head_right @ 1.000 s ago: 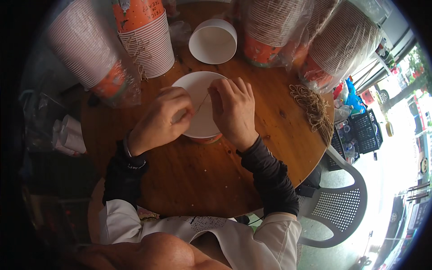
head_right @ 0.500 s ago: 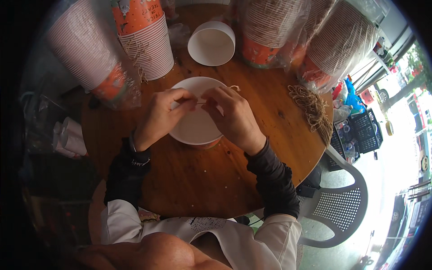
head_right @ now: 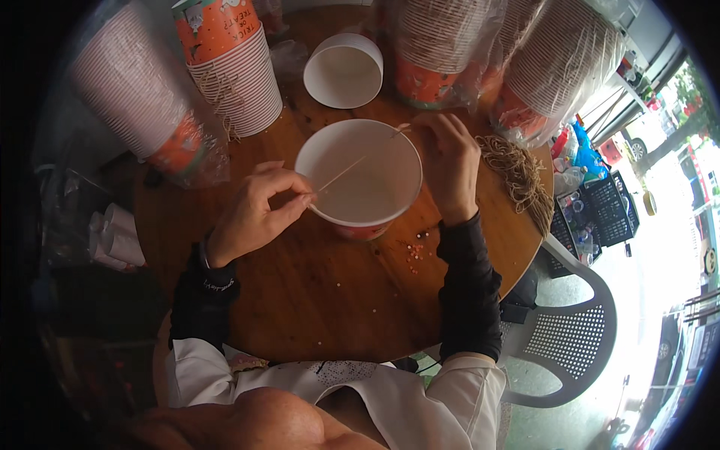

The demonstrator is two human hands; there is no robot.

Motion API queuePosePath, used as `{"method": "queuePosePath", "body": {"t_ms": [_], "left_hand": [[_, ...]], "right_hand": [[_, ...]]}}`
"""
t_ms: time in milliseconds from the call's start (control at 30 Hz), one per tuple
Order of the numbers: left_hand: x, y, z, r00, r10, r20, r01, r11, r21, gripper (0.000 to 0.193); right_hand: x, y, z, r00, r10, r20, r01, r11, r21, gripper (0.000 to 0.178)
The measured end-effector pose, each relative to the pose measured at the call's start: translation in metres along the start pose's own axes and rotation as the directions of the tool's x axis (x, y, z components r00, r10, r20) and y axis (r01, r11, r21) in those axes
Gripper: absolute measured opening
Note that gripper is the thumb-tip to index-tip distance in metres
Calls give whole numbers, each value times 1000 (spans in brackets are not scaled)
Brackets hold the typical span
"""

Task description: Assembling paper buckets by threading twine handles through pre-punched holes and knotting them.

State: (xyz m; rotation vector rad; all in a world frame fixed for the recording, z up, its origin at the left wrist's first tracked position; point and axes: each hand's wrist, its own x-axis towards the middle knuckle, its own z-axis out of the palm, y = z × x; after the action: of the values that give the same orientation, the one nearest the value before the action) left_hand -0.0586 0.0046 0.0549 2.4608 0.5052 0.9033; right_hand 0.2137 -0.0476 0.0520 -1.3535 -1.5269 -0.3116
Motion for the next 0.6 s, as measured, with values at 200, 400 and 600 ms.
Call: {"method": "queuePosePath", "body": {"t_ms": [200, 400, 600], "left_hand": [[-2, -2, 12, 1000, 8, 24, -11, 992, 126, 7], [1, 2, 27, 986, 155, -53, -144, 974, 178, 18], [-4, -5, 33, 969, 212, -126, -153, 917, 367, 22]], "right_hand": [[-3, 35, 7, 993, 88, -76, -90, 996, -24, 7], [-15, 61, 18, 989, 130, -65, -129, 991, 32, 6], [-26, 47, 3, 976, 110, 188, -130, 987, 94, 8]]}}
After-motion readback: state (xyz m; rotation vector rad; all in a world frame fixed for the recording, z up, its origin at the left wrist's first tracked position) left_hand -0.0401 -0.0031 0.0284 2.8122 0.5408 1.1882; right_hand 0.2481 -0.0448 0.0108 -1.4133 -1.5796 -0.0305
